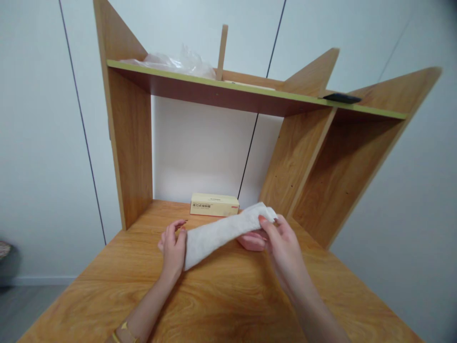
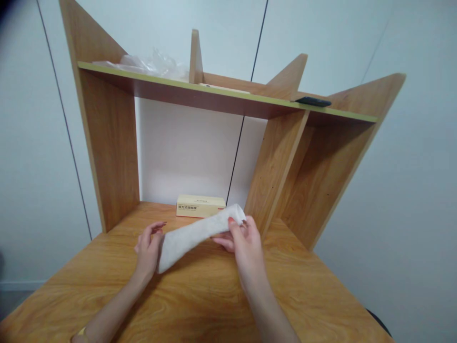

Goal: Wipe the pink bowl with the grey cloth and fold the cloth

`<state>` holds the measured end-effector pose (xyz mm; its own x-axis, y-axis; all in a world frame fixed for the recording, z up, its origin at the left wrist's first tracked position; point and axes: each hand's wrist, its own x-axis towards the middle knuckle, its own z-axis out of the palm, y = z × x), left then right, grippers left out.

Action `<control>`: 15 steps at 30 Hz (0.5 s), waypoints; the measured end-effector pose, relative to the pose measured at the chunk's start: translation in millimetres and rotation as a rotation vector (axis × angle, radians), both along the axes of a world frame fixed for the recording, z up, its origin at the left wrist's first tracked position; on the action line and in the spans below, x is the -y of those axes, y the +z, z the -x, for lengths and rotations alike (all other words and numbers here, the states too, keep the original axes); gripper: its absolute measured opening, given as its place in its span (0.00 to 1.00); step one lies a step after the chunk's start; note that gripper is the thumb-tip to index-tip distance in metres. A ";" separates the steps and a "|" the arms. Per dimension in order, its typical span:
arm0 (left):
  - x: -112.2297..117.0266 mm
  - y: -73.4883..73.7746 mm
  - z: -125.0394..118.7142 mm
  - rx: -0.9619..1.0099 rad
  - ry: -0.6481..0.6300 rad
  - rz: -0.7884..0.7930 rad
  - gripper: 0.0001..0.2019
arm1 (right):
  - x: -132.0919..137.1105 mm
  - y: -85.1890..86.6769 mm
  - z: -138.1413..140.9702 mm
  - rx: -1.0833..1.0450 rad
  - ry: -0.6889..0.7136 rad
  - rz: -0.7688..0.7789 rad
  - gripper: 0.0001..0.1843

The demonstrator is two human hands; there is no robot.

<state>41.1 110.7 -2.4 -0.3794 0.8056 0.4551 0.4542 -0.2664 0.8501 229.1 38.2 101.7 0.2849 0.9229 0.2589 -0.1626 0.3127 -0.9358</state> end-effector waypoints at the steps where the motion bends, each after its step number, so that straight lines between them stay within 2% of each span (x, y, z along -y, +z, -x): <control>1: -0.1 -0.9 -0.3 -0.008 -0.011 -0.011 0.11 | 5.0 -10.7 -10.9 0.016 -0.019 0.043 0.18; 3: -0.3 -2.5 -1.6 -0.026 -0.054 -0.028 0.10 | 17.4 -34.7 -35.1 0.040 -0.128 0.137 0.20; 6: 1.1 -3.0 -6.0 -0.063 -0.187 -0.036 0.09 | 39.4 -70.3 -72.6 0.091 -0.260 0.276 0.21; 9: 6.5 -2.3 -13.8 -0.171 -0.352 -0.016 0.09 | 59.4 -95.3 -106.3 0.236 -0.355 0.375 0.18; 12: 14.4 -2.2 -22.9 -0.353 -0.499 0.004 0.10 | 68.8 -103.5 -133.7 0.488 -0.456 0.431 0.16; 15: 21.4 -2.3 -29.5 -0.477 -0.611 -0.006 0.12 | 64.5 -99.7 -151.1 0.850 -0.604 0.504 0.18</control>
<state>70.6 89.3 -4.7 0.3695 0.8061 0.4623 0.5421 -0.5911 0.5973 380.1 -26.3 2.0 0.6250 0.7491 0.2196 0.6275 -0.3148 -0.7121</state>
